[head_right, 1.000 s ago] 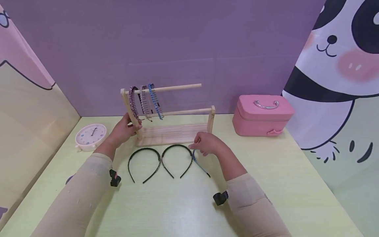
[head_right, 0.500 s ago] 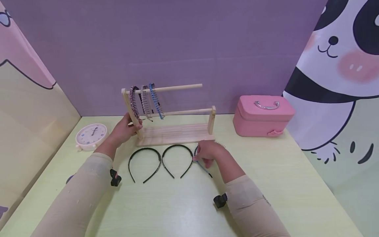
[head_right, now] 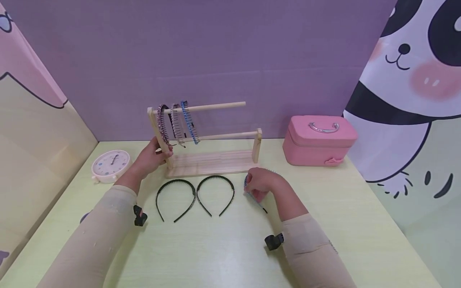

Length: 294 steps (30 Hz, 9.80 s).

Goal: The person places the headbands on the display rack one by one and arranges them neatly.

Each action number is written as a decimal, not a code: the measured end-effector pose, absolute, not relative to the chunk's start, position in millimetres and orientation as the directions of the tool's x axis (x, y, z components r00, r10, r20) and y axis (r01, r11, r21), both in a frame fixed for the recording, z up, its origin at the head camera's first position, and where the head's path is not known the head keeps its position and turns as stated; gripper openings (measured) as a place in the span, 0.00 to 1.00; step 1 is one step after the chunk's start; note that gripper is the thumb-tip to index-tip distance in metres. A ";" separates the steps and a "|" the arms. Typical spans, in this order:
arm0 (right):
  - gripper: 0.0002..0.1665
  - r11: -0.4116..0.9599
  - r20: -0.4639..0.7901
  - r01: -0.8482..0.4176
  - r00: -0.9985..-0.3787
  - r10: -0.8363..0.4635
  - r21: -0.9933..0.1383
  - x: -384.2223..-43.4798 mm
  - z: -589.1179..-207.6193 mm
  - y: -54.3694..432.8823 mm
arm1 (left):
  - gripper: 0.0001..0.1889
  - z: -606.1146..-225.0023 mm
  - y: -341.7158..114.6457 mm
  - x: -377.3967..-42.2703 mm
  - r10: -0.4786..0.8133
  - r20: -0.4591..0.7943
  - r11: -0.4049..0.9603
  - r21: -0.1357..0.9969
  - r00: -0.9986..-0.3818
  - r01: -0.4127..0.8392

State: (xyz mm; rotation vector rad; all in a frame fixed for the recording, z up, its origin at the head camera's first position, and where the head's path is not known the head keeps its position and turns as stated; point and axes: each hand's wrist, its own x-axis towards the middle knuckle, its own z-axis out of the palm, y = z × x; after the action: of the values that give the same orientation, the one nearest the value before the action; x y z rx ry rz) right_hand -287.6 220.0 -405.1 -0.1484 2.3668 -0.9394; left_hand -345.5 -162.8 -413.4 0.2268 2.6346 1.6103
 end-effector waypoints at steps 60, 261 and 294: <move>0.17 -0.006 0.602 -0.603 -0.797 -0.054 -0.798 -282.2 -295.8 207.4 | 0.25 -414.2 -161.7 -345.6 0.153 0.047 0.446 0.888 -0.987 0.111; 0.25 0.433 0.487 -0.469 -0.870 -0.076 -0.770 -285.0 -293.3 183.5 | 0.22 -413.8 -160.6 -345.0 0.142 0.042 0.466 0.878 -0.989 0.104; 0.25 0.560 0.293 -0.348 -0.937 -0.190 -0.751 -310.1 -326.1 144.2 | 0.21 -412.4 -161.0 -344.3 0.151 0.052 0.433 0.894 -0.987 0.114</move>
State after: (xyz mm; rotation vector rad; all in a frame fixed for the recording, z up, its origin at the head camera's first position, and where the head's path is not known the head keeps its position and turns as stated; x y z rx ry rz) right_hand -310.1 144.2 -326.1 -0.5105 2.9296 -1.4774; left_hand -344.3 -161.0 -412.4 0.2428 2.6287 1.6369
